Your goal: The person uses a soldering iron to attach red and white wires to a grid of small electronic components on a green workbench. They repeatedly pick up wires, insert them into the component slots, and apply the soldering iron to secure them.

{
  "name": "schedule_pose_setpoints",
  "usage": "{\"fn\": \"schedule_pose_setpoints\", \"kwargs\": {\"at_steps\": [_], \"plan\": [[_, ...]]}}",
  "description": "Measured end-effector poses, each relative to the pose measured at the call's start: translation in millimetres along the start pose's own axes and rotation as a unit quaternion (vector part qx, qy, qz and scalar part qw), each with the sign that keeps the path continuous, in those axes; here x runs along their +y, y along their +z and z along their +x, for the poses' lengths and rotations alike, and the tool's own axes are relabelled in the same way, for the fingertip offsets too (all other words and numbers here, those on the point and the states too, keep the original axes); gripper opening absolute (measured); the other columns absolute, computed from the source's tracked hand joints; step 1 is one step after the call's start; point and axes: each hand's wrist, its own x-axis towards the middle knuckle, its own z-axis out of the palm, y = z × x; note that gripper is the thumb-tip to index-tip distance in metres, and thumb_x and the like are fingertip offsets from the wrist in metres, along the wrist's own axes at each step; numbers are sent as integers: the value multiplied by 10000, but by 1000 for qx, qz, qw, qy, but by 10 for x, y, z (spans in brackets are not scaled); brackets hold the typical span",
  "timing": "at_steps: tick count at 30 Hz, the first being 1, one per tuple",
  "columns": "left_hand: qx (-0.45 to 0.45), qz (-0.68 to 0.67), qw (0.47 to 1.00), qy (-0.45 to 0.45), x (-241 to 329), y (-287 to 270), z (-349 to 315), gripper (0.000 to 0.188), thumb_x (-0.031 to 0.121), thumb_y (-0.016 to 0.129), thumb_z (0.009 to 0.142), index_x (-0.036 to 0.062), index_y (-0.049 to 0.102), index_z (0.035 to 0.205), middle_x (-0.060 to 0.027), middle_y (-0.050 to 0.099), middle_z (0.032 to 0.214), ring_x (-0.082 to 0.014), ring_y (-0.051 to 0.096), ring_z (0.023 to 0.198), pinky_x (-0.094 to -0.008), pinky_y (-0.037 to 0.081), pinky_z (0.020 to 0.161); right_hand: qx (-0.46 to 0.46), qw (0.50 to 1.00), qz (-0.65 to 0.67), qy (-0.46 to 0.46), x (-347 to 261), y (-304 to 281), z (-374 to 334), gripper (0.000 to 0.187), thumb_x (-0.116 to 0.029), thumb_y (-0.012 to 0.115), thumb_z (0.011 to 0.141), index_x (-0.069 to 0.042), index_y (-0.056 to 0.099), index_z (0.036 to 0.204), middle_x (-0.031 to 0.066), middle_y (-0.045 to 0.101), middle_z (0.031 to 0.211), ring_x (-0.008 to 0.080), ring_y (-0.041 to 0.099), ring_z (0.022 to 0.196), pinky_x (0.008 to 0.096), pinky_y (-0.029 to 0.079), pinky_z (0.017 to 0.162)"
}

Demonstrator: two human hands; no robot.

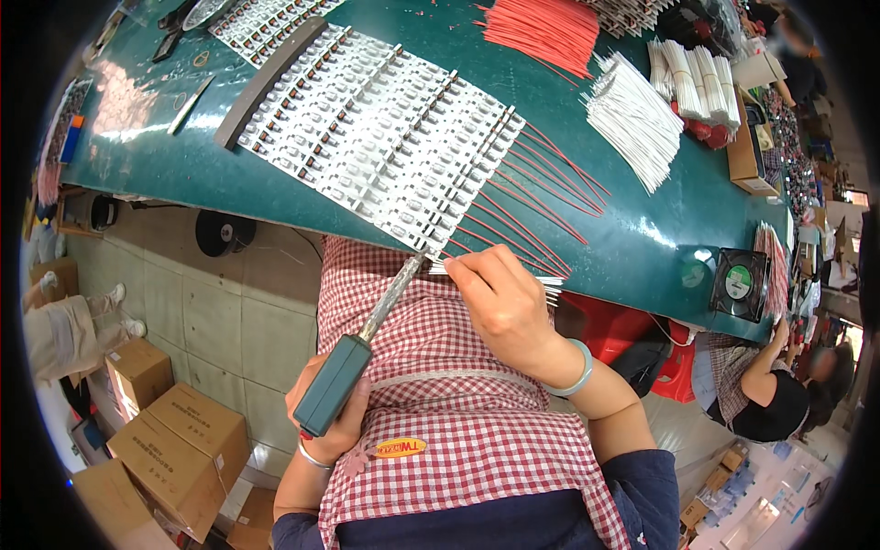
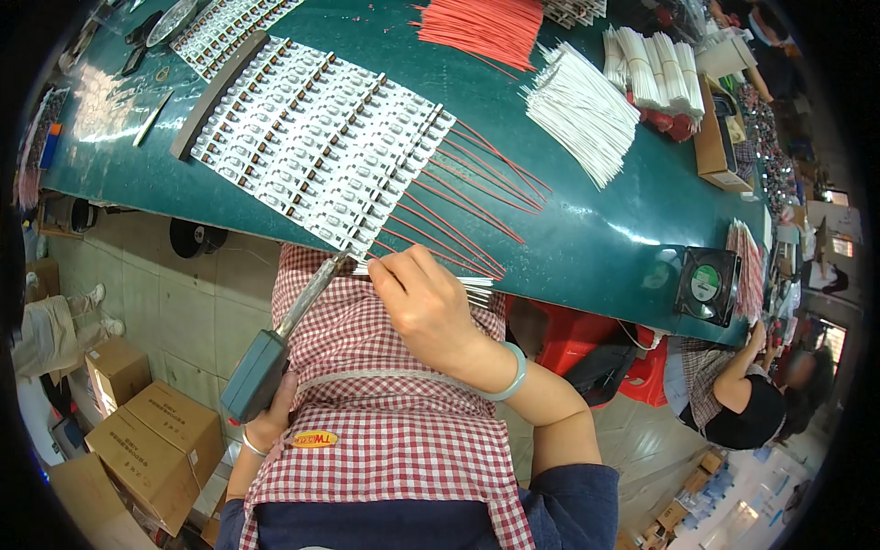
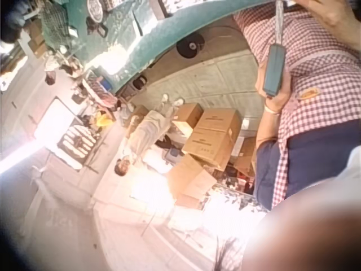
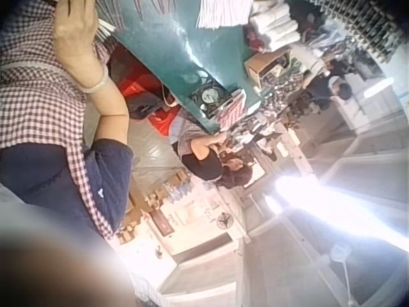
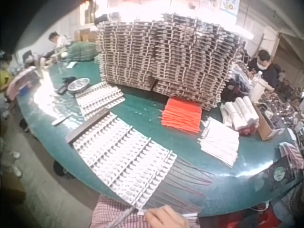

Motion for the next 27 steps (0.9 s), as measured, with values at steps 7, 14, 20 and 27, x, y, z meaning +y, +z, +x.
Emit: {"fn": "schedule_pose_setpoints", "kwargs": {"at_steps": [7, 14, 20, 27], "plan": [[5, 40, 997, 67, 170, 14, 188, 278, -35, 812, 789, -73, 748, 1057, -205, 752, 1041, -349, 765, 900, -391, 615, 771, 36, 999, -4, 2, 84, 26, -17, 338, 24, 703, 759, 73, 708, 1093, 132, 679, 981, 279, 643, 838, 354, 548, 642], [3, 56, 993, 105, 311, 44, 339, 232, -38, 814, 785, -50, 758, 1010, -187, 737, 1003, -332, 762, 876, -372, 615, 745, 21, 1000, -3, 8, 83, 21, -4, 349, 53, 712, 747, 63, 716, 1096, 128, 684, 980, 277, 647, 839, 360, 550, 649], [-5, 47, 995, 83, 367, 71, 379, 207, -37, 815, 784, -47, 751, 980, -167, 729, 976, -307, 751, 841, -357, 604, 713, 30, 999, 3, 23, 63, 24, -4, 380, 109, 717, 733, 42, 726, 1107, 116, 691, 961, 274, 650, 826, 371, 550, 645], [-2, 55, 995, 82, 377, 89, 384, 184, -43, 810, 768, -37, 740, 939, -145, 709, 930, -292, 735, 802, -347, 594, 692, 26, 999, 0, 23, 51, 12, 11, 358, 101, 710, 746, 50, 721, 1100, 122, 693, 962, 276, 646, 823, 372, 548, 641]]}}
